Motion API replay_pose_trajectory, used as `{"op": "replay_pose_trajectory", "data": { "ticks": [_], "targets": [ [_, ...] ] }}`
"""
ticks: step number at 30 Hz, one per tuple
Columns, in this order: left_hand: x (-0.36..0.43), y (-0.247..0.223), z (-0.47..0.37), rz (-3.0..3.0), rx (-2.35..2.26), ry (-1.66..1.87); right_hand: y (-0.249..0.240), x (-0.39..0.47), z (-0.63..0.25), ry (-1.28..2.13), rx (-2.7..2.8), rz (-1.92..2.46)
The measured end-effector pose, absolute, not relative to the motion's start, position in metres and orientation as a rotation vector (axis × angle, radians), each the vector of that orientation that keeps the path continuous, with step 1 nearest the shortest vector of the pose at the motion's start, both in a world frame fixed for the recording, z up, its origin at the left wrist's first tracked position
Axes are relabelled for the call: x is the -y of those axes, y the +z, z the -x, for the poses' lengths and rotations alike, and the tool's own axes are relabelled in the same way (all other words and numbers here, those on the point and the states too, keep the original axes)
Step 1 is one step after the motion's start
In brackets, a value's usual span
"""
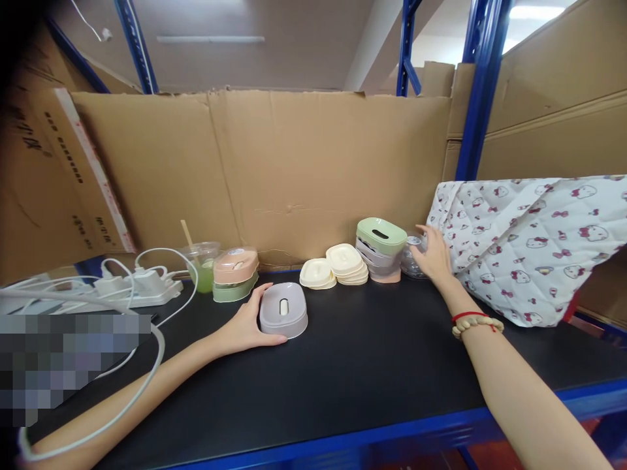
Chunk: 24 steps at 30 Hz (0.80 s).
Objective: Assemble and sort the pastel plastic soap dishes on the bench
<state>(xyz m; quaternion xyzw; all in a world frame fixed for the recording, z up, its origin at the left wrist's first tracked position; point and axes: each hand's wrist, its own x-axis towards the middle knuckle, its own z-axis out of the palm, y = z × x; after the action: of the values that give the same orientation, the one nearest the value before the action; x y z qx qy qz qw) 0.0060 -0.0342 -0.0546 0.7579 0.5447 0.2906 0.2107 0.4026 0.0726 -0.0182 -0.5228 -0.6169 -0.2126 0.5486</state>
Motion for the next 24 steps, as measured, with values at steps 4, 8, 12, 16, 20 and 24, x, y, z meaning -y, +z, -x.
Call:
{"op": "replay_pose_trajectory", "data": {
  "ticks": [4,8,12,16,20,24],
  "targets": [
    [0.036,-0.055,-0.015,-2.114,-1.586,0.898,0.003,-0.043,-0.33,-0.578,1.236,0.987],
    [0.039,-0.057,-0.024,-2.156,-1.556,1.051,-0.017,-0.013,-0.241,-0.251,1.822,0.71],
    [0.038,-0.061,-0.026,-2.163,-1.51,1.098,-0.053,0.006,-0.188,0.163,2.37,0.782],
    [0.036,-0.062,-0.026,-2.1,-1.521,1.103,-0.062,0.006,-0.184,0.405,2.303,0.819],
    [0.037,-0.059,-0.025,-2.06,-1.513,1.078,-0.059,0.001,-0.191,0.527,2.232,0.764],
    [0.039,-0.056,-0.025,-2.035,-1.489,1.085,-0.06,-0.002,-0.193,0.564,2.196,0.736]
  ]
}}
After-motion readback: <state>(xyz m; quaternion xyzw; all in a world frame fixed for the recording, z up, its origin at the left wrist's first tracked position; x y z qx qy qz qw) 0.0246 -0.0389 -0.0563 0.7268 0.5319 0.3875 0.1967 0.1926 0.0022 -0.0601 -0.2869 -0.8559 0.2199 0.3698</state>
